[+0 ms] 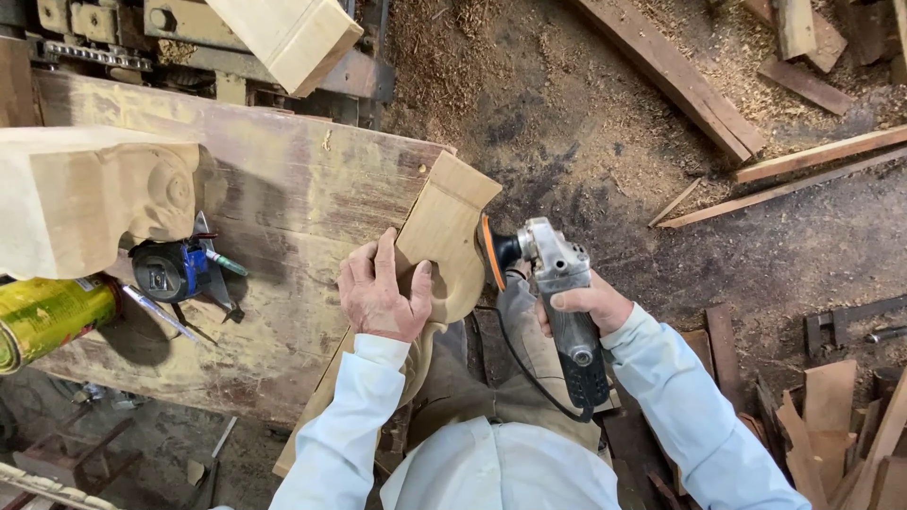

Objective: Sanding decorative wood carvings using a power sander and a hand sanding block to achieve a smooth finish.

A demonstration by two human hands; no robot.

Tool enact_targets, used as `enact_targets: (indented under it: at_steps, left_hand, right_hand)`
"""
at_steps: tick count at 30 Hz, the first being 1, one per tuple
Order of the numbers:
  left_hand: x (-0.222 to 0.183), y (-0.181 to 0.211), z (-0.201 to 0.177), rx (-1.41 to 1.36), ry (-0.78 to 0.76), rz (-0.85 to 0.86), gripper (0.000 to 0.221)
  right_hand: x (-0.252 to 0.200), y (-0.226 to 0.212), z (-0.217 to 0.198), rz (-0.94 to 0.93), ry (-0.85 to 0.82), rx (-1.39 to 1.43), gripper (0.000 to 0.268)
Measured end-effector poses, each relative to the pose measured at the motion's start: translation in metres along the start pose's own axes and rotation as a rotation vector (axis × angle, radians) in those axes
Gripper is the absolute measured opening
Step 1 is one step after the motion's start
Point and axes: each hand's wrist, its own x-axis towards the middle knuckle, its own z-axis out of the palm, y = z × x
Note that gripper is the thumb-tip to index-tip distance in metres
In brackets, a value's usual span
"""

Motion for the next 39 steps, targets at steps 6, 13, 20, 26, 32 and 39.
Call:
enact_targets:
  at_steps: [6, 13, 20, 26, 32, 39]
  left_hand:
    - [0.001, 0.001, -0.001, -0.001, -0.001, -0.001, 0.057]
    - [0.000, 0.000, 0.000, -0.008, 0.001, 0.002, 0.056]
    - [-0.002, 0.000, 0.000, -0.009, 0.001, -0.003, 0.057]
    - [0.000, -0.001, 0.000, -0.010, 0.009, -0.001, 0.056]
    - [-0.003, -0.002, 0.002, -0.008, 0.008, -0.011, 0.057]
    - [-0.003, 0.000, 0.000, -0.014, 0.005, -0.019, 0.058]
  right_hand:
    - [-0.002, -0.004, 0.009, 0.006, -0.003, 0.022, 0.021]
    - [-0.003, -0.008, 0.001, 0.002, 0.022, 0.011, 0.023]
    - [-0.007, -0.013, 0.007, 0.025, -0.011, -0.036, 0.021]
    - [0.003, -0.002, -0.016, 0.023, -0.006, -0.063, 0.022]
    - [-0.010, -0.025, 0.008, 0.067, -0.025, -0.089, 0.024]
    - [-0.017, -0.043, 0.021, 0.171, -0.019, -0.104, 0.026]
